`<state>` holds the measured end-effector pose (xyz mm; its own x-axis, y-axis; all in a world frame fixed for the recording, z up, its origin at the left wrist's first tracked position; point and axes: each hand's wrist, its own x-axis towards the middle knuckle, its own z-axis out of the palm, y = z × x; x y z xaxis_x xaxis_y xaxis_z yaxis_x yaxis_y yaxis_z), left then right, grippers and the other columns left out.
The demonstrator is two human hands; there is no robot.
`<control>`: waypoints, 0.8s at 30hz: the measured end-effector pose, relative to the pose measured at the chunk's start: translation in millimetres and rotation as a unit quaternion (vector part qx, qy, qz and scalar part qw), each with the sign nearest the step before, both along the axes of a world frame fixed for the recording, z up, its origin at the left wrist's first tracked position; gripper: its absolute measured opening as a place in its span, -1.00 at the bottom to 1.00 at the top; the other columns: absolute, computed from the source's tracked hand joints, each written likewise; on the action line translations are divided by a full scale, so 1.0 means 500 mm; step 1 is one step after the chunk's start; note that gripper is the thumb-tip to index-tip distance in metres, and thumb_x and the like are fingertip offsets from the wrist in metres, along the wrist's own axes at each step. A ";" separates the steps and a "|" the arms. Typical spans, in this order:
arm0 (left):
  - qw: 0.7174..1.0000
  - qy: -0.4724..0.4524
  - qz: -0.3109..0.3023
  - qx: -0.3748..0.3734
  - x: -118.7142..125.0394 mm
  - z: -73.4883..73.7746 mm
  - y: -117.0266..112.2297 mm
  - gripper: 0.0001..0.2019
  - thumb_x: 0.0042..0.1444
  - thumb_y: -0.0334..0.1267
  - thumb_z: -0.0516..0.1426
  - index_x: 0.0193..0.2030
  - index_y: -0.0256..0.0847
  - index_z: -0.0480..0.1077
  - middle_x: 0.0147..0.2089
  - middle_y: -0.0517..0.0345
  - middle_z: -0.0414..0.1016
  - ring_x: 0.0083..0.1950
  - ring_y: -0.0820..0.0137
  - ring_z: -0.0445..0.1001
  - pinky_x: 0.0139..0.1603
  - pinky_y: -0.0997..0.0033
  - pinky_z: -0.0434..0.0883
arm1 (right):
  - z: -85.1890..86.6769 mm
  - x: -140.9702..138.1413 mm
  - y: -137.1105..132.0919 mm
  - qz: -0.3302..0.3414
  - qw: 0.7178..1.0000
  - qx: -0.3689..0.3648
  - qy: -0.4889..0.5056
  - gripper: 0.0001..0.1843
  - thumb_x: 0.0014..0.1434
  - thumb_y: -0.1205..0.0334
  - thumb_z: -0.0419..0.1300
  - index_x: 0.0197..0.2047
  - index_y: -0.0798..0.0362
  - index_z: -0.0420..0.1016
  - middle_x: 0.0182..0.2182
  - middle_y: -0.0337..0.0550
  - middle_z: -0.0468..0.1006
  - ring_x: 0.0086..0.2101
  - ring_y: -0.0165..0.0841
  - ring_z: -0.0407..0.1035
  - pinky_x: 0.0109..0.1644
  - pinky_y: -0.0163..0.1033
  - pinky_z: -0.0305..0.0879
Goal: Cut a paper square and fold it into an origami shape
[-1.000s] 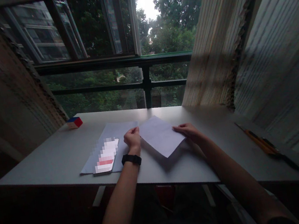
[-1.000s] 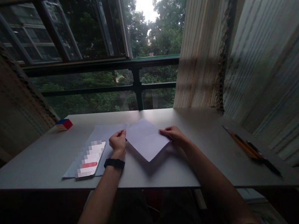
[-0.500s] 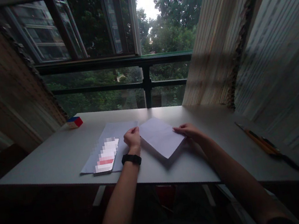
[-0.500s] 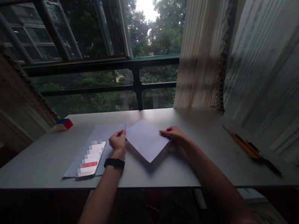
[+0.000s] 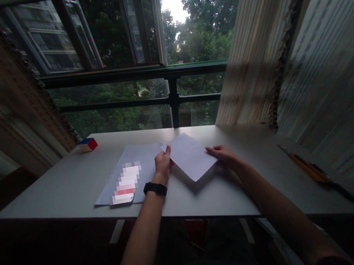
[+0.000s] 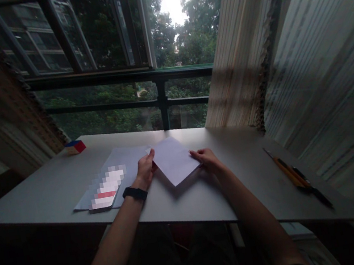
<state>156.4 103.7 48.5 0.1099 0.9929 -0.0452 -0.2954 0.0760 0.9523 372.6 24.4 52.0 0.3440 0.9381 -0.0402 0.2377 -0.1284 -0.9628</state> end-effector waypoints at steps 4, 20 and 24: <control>0.977 -0.050 -0.205 -0.043 0.005 0.005 -0.029 -0.76 0.00 -0.18 0.16 -0.33 -0.37 0.40 -0.37 -0.04 0.51 -0.33 0.32 0.49 -0.24 0.32 0.43 | 0.004 -0.014 0.000 -0.043 0.998 0.039 0.007 -0.47 -0.24 -0.25 0.21 -0.61 0.13 0.32 -0.72 -0.30 0.23 -0.67 -0.53 0.10 -0.68 -0.39 0.02; 0.933 -0.186 -0.299 -0.066 -0.022 0.031 -0.041 -0.62 0.13 -0.19 0.04 0.05 -0.34 0.29 -0.10 -0.07 0.49 -0.05 0.24 0.44 0.08 0.21 0.29 | 0.008 -0.035 -0.008 0.066 0.990 0.069 0.106 -0.51 -0.27 -0.16 0.29 -0.55 0.14 0.38 -0.66 -0.31 0.25 -0.62 -0.53 0.17 -0.56 -0.36 0.30; 0.933 -0.183 -0.297 -0.083 -0.028 0.040 -0.044 -0.57 0.12 -0.08 0.02 0.04 -0.34 0.30 -0.10 -0.08 0.48 -0.02 0.20 0.42 0.09 0.19 0.28 | 0.006 -0.038 -0.010 0.069 0.991 0.075 0.081 -0.51 -0.27 -0.17 0.29 -0.57 0.15 0.40 -0.66 -0.26 0.30 -0.61 -0.52 0.18 -0.57 -0.39 0.25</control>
